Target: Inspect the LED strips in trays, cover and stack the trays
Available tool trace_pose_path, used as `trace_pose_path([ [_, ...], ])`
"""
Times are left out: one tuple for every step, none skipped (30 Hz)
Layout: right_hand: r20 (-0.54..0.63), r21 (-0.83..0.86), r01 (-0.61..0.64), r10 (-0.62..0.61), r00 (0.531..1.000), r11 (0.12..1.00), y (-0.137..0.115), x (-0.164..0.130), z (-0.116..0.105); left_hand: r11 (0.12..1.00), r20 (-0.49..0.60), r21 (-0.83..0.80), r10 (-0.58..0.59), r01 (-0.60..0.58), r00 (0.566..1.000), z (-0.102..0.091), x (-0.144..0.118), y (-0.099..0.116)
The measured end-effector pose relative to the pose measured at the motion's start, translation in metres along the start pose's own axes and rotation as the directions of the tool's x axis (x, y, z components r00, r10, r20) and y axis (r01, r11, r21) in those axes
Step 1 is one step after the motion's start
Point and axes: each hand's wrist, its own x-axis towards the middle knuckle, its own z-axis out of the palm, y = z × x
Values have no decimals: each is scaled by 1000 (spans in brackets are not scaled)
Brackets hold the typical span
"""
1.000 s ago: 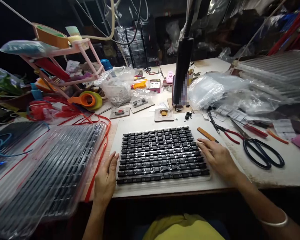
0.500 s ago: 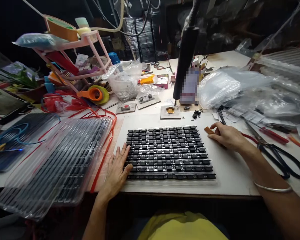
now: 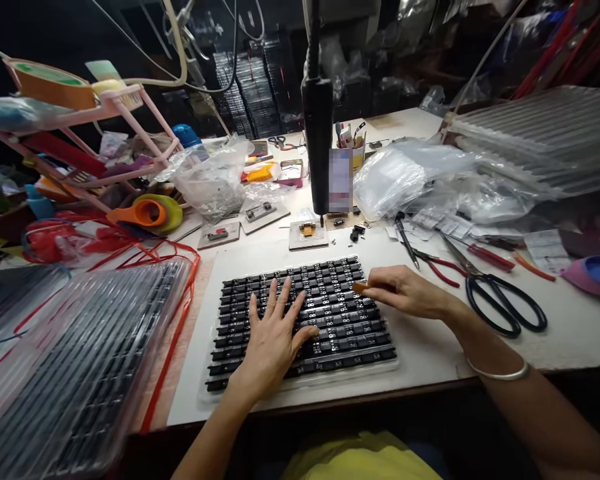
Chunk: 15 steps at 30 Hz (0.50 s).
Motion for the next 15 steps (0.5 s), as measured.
trace_pose_path([
  [41,-26,22,-21,999,999,-3,-1,2,1000,-4,3,-1,1,1000,1,1,0],
  [76,-62,35,-31,997,997,-4,-2,4,1000,-8,4,-3,3,1000,2,0,0],
  [104,-100,45,-34,994,994,-5,-2,5,1000,-10,4,-4,4,1000,2,0,0],
  [125,-136,50,-33,992,989,-6,-3,6,1000,-11,2,-5,5,1000,2,-1,0],
  [141,-161,52,-29,990,986,-6,-3,7,1000,-9,-2,-6,6,1000,1,0,1],
  [149,-174,51,-25,989,984,-6,-3,8,1000,-5,-8,-6,6,1000,0,0,2],
  [150,-175,49,-22,988,983,-6,-4,8,1000,-2,-16,-7,7,1000,-1,2,3],
  [147,-172,47,-21,989,984,-6,-4,7,1000,2,-26,-5,5,1000,-2,3,4],
  [143,-166,43,-19,990,985,-5,-4,7,999,6,-38,-1,1,1000,-3,4,4],
  [139,-160,39,-17,990,986,-5,-4,6,999,7,-51,5,-5,1000,-4,5,4],
  [139,-149,38,-17,990,988,-4,-3,5,998,5,-63,8,-8,1000,-5,5,4],
  [134,-128,40,-23,991,991,-3,-3,4,997,-1,-75,5,-5,1000,-6,3,2],
  [104,-96,38,-28,994,995,-1,-3,3,996,-12,-87,-5,4,1000,-7,0,0],
  [47,-58,31,-29,998,998,0,-3,2,995,-27,-100,-21,18,999,-9,-6,-3],
  [-39,-22,16,-17,999,1000,2,-3,1,993,-44,-113,-38,33,998,-12,-13,-6],
])
